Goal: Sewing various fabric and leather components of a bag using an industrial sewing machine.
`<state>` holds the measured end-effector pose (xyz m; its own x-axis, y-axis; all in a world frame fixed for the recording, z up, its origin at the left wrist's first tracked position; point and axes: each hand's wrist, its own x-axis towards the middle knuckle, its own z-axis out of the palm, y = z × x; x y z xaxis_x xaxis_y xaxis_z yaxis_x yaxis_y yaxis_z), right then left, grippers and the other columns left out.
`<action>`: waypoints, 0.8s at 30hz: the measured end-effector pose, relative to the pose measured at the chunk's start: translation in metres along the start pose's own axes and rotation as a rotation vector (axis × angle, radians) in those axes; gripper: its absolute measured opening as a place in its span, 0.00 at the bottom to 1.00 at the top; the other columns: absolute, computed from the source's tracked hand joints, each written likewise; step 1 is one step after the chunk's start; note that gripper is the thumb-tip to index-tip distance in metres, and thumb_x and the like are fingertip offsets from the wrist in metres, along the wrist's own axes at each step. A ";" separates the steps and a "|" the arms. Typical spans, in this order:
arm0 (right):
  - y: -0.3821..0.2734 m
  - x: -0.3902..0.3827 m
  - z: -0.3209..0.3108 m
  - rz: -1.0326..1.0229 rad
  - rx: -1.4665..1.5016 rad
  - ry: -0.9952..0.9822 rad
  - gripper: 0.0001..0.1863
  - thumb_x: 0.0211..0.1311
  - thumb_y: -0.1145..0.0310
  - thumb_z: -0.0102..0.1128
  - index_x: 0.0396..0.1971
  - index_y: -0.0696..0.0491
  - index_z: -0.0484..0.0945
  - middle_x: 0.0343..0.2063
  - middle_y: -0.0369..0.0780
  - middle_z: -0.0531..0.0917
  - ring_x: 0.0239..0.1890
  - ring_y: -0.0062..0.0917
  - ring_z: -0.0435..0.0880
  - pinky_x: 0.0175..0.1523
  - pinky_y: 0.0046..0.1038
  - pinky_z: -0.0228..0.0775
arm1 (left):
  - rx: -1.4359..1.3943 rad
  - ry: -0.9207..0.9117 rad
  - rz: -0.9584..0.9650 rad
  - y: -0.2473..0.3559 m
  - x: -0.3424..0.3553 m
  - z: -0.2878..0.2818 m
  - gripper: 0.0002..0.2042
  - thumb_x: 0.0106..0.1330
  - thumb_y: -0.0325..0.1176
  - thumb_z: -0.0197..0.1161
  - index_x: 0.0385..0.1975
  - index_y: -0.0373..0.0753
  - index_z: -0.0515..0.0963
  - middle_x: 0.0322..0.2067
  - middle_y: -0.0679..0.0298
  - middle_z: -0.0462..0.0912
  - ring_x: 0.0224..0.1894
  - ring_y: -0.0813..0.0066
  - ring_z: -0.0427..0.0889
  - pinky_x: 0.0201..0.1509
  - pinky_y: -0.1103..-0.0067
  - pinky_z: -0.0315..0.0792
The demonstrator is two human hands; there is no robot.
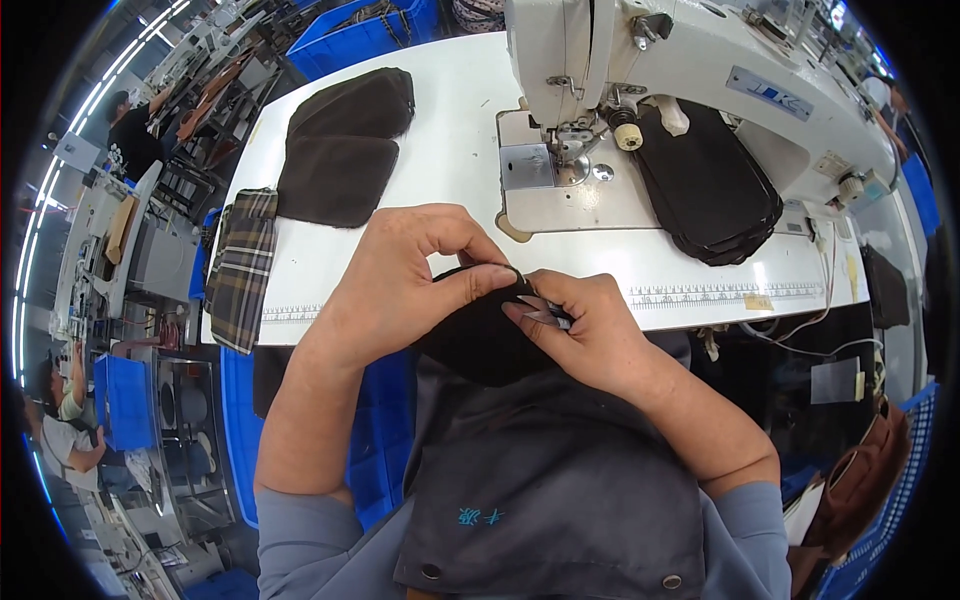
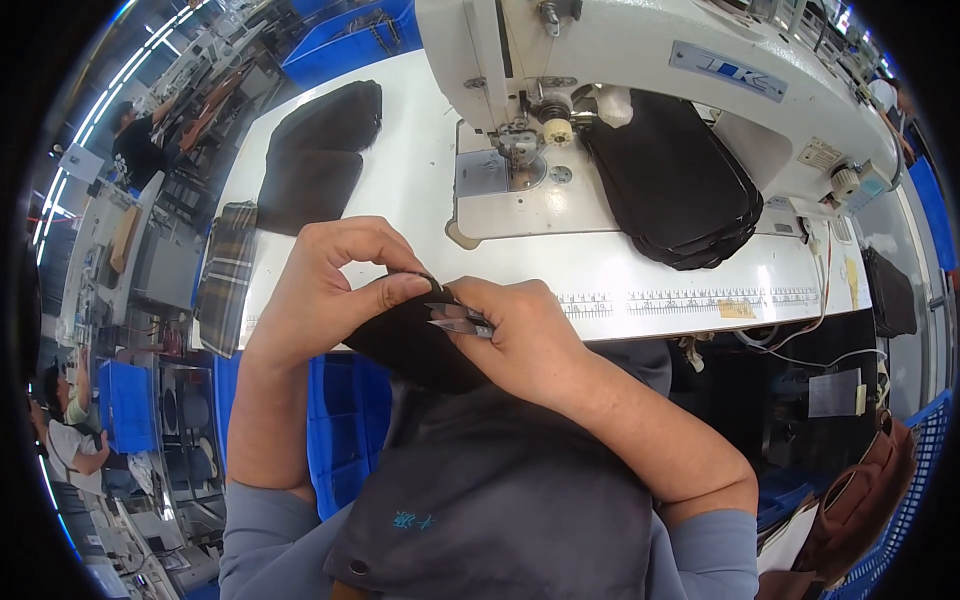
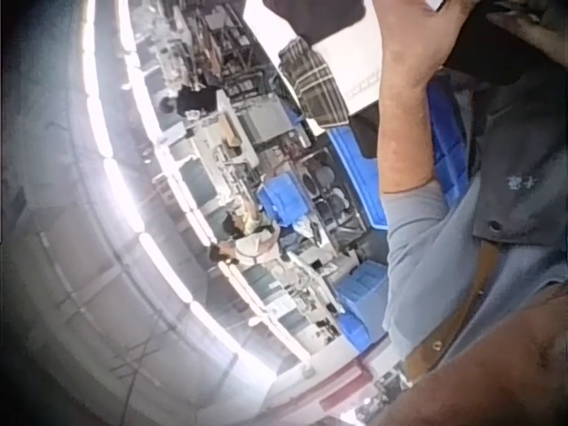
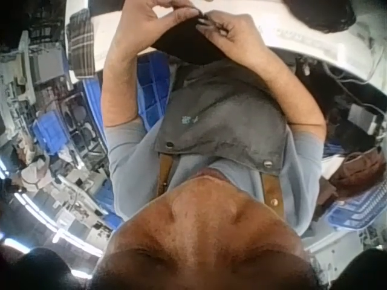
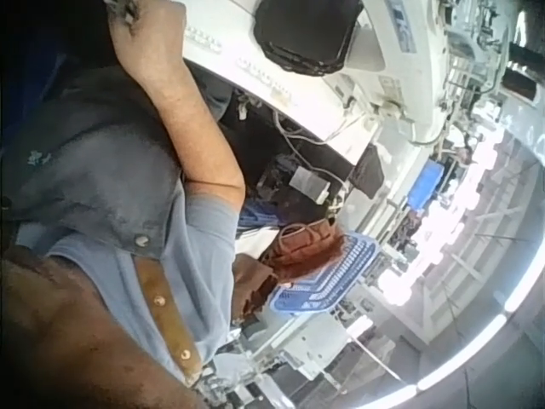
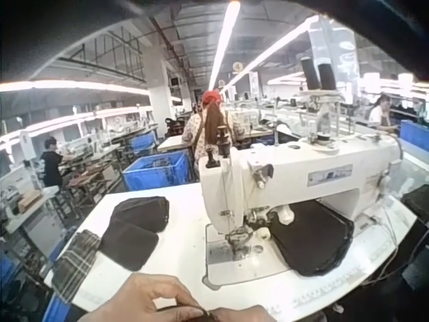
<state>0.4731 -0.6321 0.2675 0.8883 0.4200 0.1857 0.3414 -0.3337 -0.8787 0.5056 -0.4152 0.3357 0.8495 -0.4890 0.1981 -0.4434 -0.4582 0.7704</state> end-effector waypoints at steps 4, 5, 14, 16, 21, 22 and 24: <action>0.001 0.000 0.000 0.003 -0.052 0.035 0.10 0.61 0.70 0.72 0.34 0.58 0.78 0.26 0.48 0.85 0.28 0.45 0.87 0.34 0.35 0.77 | 0.033 0.195 0.099 -0.003 -0.002 0.010 0.04 0.58 0.25 0.75 0.31 0.33 0.88 0.30 0.59 0.89 0.33 0.71 0.88 0.40 0.77 0.78; 0.002 -0.001 0.002 0.003 -0.052 0.035 0.10 0.61 0.70 0.72 0.34 0.58 0.78 0.26 0.48 0.85 0.28 0.45 0.87 0.34 0.35 0.77 | 0.033 0.195 0.099 -0.005 -0.002 0.011 0.04 0.58 0.25 0.75 0.31 0.33 0.88 0.30 0.59 0.89 0.33 0.71 0.88 0.40 0.77 0.78; 0.005 -0.007 0.010 -0.094 0.007 0.212 0.14 0.64 0.73 0.74 0.35 0.58 0.73 0.19 0.38 0.76 0.25 0.14 0.69 0.31 0.23 0.67 | 0.007 0.287 0.189 -0.019 0.002 0.014 0.05 0.60 0.21 0.74 0.35 0.35 0.90 0.33 0.60 0.90 0.36 0.73 0.89 0.42 0.80 0.79; 0.006 -0.005 0.005 -0.119 0.165 0.251 0.15 0.66 0.73 0.69 0.49 0.57 0.76 0.30 0.44 0.87 0.31 0.30 0.90 0.37 0.28 0.77 | -0.108 0.235 0.189 -0.027 0.002 0.013 0.06 0.60 0.22 0.75 0.36 0.37 0.90 0.33 0.61 0.90 0.36 0.74 0.89 0.42 0.81 0.79; 0.002 0.004 -0.008 -0.075 0.116 0.144 0.09 0.71 0.71 0.66 0.47 0.58 0.82 0.31 0.41 0.87 0.31 0.21 0.83 0.39 0.23 0.73 | -0.115 0.211 0.187 -0.026 -0.001 0.014 0.06 0.60 0.23 0.75 0.36 0.38 0.91 0.34 0.61 0.91 0.37 0.74 0.88 0.43 0.80 0.79; 0.001 0.005 -0.006 -0.063 0.212 0.172 0.09 0.71 0.70 0.66 0.45 0.58 0.83 0.31 0.40 0.87 0.31 0.20 0.82 0.40 0.22 0.73 | -0.102 0.219 0.173 -0.024 -0.002 0.014 0.07 0.60 0.23 0.76 0.37 0.39 0.91 0.34 0.62 0.91 0.37 0.74 0.89 0.43 0.80 0.79; 0.002 0.005 -0.003 -0.050 0.311 0.200 0.08 0.72 0.69 0.66 0.43 0.58 0.85 0.31 0.39 0.86 0.32 0.19 0.81 0.40 0.22 0.73 | -0.087 0.232 0.203 -0.023 -0.003 0.014 0.07 0.59 0.23 0.76 0.37 0.39 0.91 0.33 0.62 0.91 0.36 0.74 0.89 0.42 0.80 0.80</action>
<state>0.4796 -0.6332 0.2681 0.9258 0.2454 0.2875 0.3042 -0.0319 -0.9521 0.5092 -0.4139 0.3087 0.7929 -0.3771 0.4787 -0.5933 -0.2985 0.7476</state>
